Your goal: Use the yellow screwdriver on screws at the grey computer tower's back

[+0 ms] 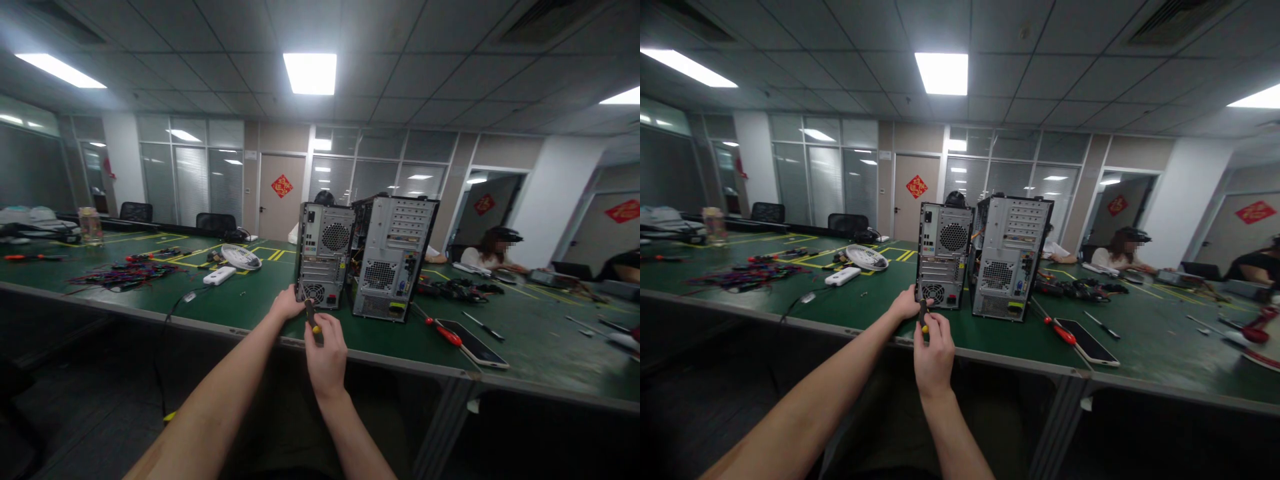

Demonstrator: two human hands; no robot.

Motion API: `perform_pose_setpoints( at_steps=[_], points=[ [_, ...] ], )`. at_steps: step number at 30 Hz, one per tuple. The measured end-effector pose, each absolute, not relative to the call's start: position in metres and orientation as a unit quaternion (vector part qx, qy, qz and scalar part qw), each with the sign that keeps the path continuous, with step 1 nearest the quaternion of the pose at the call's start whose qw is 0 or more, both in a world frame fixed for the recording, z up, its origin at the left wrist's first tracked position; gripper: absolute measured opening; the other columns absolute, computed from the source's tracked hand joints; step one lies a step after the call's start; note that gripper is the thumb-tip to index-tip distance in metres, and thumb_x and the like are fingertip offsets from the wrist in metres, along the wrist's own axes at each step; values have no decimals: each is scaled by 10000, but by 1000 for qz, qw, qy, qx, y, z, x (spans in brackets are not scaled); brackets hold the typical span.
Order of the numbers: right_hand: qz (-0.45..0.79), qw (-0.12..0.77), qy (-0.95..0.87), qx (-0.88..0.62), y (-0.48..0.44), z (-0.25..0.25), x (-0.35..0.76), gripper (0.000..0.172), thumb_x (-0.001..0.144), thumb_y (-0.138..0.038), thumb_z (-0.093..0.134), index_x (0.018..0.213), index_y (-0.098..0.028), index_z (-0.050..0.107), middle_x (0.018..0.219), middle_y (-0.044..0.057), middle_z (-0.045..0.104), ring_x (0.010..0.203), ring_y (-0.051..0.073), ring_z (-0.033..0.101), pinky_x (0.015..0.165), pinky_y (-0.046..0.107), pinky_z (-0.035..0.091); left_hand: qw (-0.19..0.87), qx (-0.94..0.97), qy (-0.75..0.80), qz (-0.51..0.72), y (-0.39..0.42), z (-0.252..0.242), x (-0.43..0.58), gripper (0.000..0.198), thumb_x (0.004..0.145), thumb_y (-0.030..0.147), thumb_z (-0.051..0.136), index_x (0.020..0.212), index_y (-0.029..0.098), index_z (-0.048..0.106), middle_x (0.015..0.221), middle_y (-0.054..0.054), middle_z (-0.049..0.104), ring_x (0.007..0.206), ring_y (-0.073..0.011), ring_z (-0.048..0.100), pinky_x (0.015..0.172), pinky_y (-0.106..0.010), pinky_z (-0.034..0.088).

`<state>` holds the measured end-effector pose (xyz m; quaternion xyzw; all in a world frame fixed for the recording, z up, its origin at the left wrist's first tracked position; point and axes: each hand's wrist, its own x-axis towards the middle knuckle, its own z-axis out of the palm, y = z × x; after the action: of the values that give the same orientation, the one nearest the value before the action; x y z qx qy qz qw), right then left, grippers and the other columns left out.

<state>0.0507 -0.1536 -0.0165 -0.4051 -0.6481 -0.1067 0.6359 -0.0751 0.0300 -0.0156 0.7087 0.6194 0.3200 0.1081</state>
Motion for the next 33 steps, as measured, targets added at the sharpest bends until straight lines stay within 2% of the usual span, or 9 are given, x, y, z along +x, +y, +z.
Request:
perform_pose_setpoints(
  at_steps=[16,25,33],
  points=[
    [-118,634,-648,-405,-152,-17,50,197,953,-154,569,1104,-179,694,1097,114,680,999,214,689,873,343,572,108,711,615,323,32,-17,-76,785,755,784,640,1280,211,528,1236,-176,705,1185,-348,666,935,-377,508],
    [-132,605,-670,-409,-150,-15,50,258,970,-146,557,1190,-173,689,1161,124,689,1073,228,673,958,374,558,104,716,612,319,26,-13,-75,742,775,752,648,1264,204,539,1208,-166,719,1151,-337,683,901,-362,516],
    [-131,586,-675,-428,-153,-12,46,186,990,-234,586,1122,-154,690,1006,98,663,883,203,695,813,322,579,97,716,612,321,24,-11,-74,747,774,731,666,1278,196,537,1220,-159,718,1160,-335,676,910,-355,505]
  ],
)
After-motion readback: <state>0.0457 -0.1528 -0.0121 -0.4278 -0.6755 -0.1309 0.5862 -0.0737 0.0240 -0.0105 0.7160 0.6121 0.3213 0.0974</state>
